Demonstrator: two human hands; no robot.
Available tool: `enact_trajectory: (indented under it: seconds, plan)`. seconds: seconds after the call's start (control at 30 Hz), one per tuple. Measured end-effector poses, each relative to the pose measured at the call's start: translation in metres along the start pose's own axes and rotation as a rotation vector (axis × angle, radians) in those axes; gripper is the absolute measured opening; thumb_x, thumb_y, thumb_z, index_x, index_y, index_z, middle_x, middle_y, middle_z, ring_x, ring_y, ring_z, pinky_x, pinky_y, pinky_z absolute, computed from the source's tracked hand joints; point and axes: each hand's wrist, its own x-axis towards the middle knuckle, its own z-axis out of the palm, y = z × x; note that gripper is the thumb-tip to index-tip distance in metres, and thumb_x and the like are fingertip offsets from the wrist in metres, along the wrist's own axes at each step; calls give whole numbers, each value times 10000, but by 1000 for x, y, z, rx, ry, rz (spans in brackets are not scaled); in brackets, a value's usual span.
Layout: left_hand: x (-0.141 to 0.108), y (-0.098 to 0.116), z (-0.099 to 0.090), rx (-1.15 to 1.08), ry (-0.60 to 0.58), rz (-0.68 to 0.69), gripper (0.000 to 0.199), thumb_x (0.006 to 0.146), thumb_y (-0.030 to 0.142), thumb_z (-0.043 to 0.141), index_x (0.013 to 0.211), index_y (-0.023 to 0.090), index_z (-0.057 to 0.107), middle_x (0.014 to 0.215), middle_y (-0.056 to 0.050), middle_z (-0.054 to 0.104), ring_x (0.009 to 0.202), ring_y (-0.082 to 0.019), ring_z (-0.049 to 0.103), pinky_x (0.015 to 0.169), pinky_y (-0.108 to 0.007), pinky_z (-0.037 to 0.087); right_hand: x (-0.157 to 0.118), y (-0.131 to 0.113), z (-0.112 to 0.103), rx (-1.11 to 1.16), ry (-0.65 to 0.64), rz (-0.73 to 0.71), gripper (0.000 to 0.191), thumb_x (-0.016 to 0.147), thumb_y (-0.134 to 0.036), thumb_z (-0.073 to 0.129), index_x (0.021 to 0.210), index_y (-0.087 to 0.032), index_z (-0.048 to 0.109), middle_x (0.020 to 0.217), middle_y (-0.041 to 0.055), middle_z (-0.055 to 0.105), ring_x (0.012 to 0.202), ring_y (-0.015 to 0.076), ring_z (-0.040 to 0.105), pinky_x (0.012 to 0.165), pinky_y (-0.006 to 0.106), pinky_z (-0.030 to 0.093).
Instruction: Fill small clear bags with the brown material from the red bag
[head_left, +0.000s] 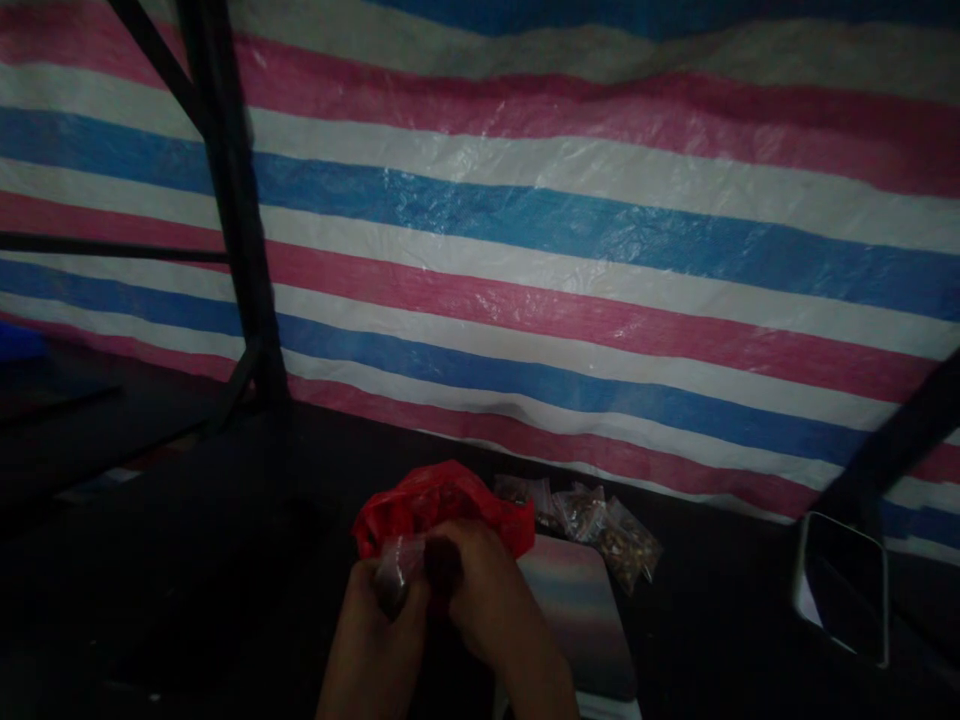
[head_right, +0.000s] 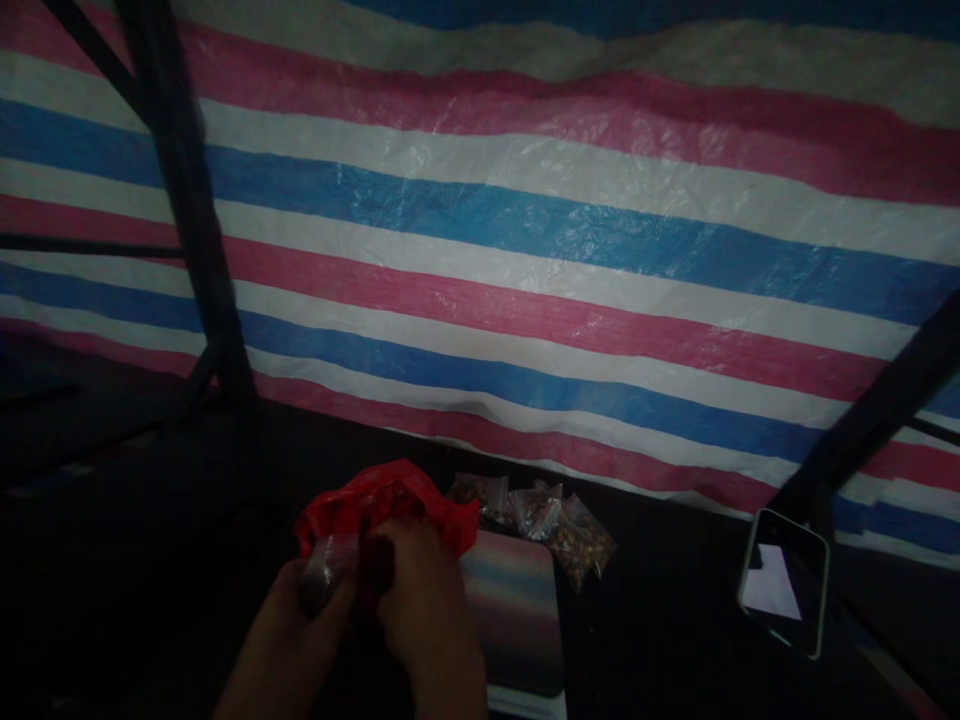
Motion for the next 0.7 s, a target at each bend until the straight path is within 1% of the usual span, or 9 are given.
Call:
enact_trajectory:
  seconds: [0.07,0.13,0.2,0.27,0.37,0.43,0.53,0.6,0.7]
  plan:
    - [3,5,2,-47,-14,-5,444,552,504,724,880,237,589,739,-44,745,705,-320,751,641,-420,598,0,0,0,54,-14,44,462,764,21,618,1119,-232,769,1200,68,772,1138,240,710,966,326,508]
    - [8,5,1,-48,-37,33,468,534,467,746,910,224,610,791,-47,761,732,-304,747,656,-404,599,0,0,-1,97,-29,75,442,758,17,628,1086,-241,771,1202,56,767,1128,234,709,964,322,507]
    - [11,3,-2,-41,-28,84,432,548,438,749,905,228,627,790,-34,762,721,-285,735,646,-385,594,0,-1,-2,104,-12,83,463,739,31,617,1078,-246,768,1198,48,764,1138,236,702,972,325,506]
    - [13,3,-5,-31,4,125,341,558,409,714,846,249,626,722,-4,738,669,-260,714,610,-360,581,0,-2,-4,81,21,93,541,708,74,571,1110,-236,758,1217,55,759,1180,239,684,1010,340,496]
    - [10,6,-9,-24,17,137,254,566,398,670,776,264,621,680,7,726,622,-235,692,571,-332,568,-1,-3,-7,24,46,118,650,671,129,493,1175,-201,737,1268,81,742,1248,246,647,1073,376,470]
    - [8,8,-11,-22,16,141,248,571,407,673,767,262,628,690,5,733,618,-228,690,561,-321,565,-1,-4,-9,6,45,119,644,668,134,477,1161,-187,738,1268,91,739,1257,248,637,1083,384,466]
    - [8,7,-11,-59,-4,160,242,591,409,681,778,262,630,688,12,721,615,-218,683,557,-312,567,0,-5,-9,-12,47,94,585,677,123,480,1090,-190,752,1217,90,751,1240,250,638,1067,379,471]
    - [9,5,-11,-90,-9,159,269,602,410,689,817,256,638,710,9,724,623,-218,681,564,-316,571,-1,-4,-8,-19,36,93,567,677,117,485,1066,-195,754,1194,88,756,1209,253,650,1044,378,480]
    - [11,3,-11,-148,-8,107,394,596,407,722,942,228,664,793,-8,750,709,-240,711,644,-341,597,-4,0,-7,-2,9,94,603,658,127,480,1087,-200,749,1198,77,758,1175,238,672,1018,363,489]
